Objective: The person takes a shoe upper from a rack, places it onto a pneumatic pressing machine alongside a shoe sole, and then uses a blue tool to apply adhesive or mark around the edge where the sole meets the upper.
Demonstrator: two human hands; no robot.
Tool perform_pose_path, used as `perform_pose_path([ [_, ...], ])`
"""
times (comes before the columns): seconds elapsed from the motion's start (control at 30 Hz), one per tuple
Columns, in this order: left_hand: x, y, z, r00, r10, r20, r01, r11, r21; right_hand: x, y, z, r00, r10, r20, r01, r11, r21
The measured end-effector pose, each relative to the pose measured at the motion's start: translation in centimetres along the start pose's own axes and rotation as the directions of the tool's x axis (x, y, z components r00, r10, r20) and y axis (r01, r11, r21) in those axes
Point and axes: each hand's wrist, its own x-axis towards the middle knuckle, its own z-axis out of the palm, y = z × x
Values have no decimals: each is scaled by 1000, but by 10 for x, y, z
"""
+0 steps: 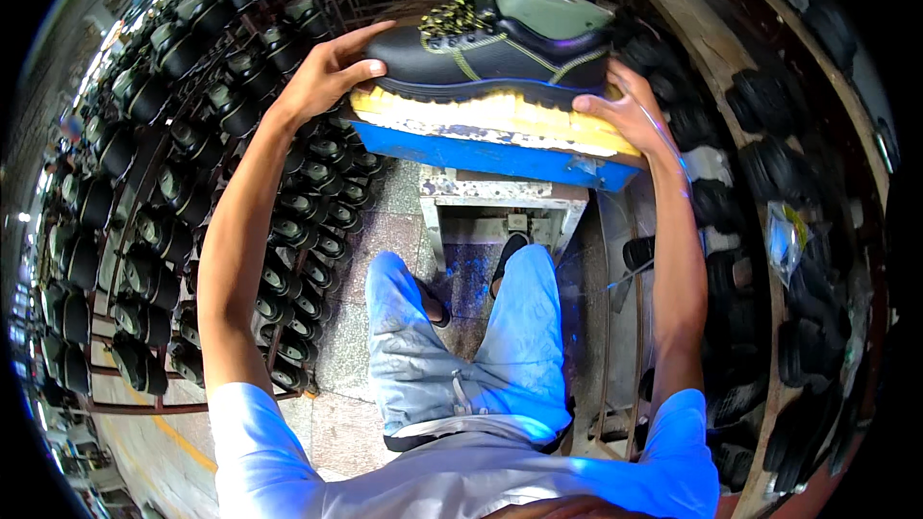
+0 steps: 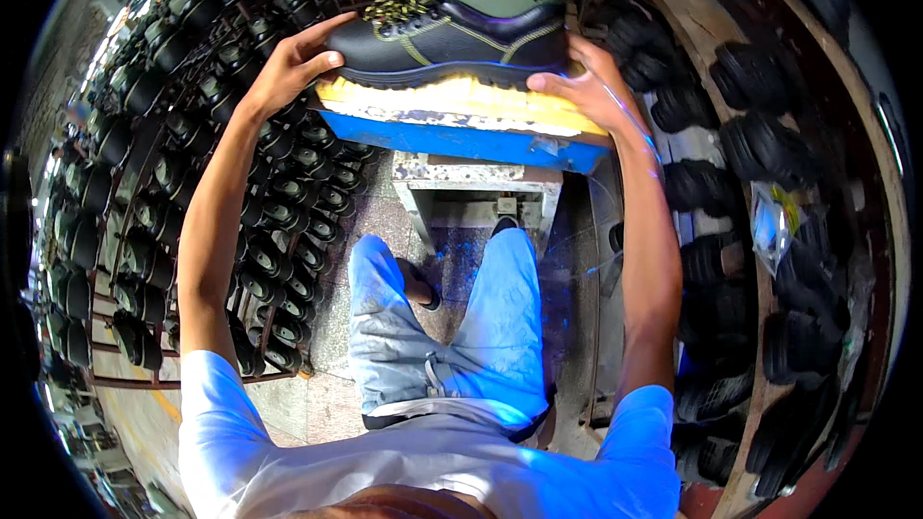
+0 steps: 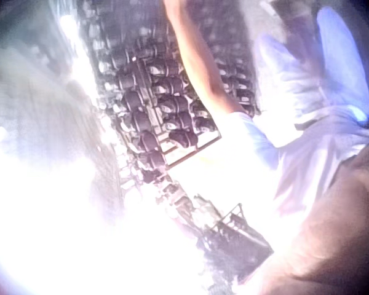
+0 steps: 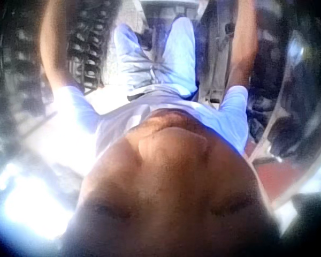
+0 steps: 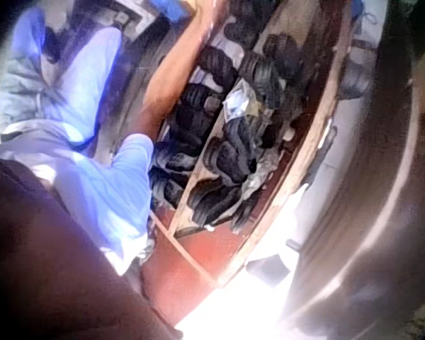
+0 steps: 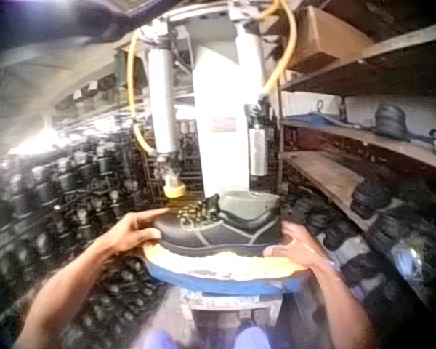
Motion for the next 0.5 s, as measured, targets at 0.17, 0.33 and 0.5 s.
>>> perform_pose_path([
  [0.17,4,1,1,1000,1,-19,-1,1000,-20,2,3,1,1000,-11,3,11,1000,-26],
  [0.33,7,-2,4,999,-25,-45,25,1000,-3,-2,5,-2,1000,6,17,-5,996,-91],
  [0.5,6,-5,0,997,-55,-50,54,998,-17,-5,9,0,1000,-18,-21,17,999,-42],
])
